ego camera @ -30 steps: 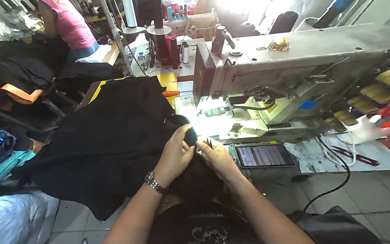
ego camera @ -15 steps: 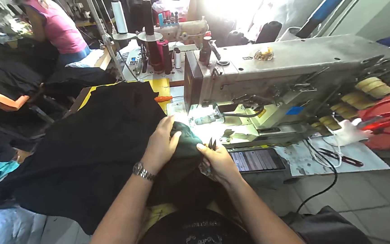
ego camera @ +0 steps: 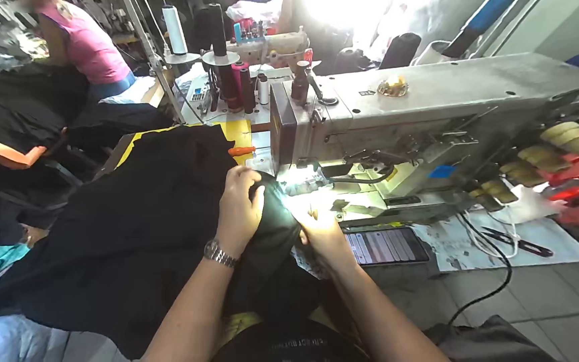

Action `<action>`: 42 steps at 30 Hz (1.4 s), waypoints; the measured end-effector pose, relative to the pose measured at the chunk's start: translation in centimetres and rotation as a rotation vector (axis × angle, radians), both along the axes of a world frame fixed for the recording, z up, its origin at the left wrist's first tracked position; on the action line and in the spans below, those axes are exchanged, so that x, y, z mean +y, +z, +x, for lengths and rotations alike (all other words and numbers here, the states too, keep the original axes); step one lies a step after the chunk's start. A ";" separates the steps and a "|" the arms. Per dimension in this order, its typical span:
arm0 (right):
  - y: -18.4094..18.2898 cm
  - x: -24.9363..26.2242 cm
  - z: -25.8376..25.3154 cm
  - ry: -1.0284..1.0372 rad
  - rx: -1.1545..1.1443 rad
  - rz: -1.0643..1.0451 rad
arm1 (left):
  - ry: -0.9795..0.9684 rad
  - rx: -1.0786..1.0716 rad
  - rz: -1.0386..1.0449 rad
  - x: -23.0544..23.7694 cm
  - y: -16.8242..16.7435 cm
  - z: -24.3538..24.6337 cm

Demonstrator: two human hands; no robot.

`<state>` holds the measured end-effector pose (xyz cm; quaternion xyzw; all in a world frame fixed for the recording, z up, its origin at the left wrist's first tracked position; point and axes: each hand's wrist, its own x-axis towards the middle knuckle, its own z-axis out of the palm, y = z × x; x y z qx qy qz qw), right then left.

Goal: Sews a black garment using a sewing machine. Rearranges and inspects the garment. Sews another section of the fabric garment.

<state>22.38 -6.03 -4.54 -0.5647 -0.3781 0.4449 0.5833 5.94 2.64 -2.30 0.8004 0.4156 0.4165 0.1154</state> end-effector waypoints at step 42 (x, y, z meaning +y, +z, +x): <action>-0.2 -1.8 -1.3 -0.013 0.074 0.097 | 0.013 -0.003 -0.100 -6.3 -2.1 1.1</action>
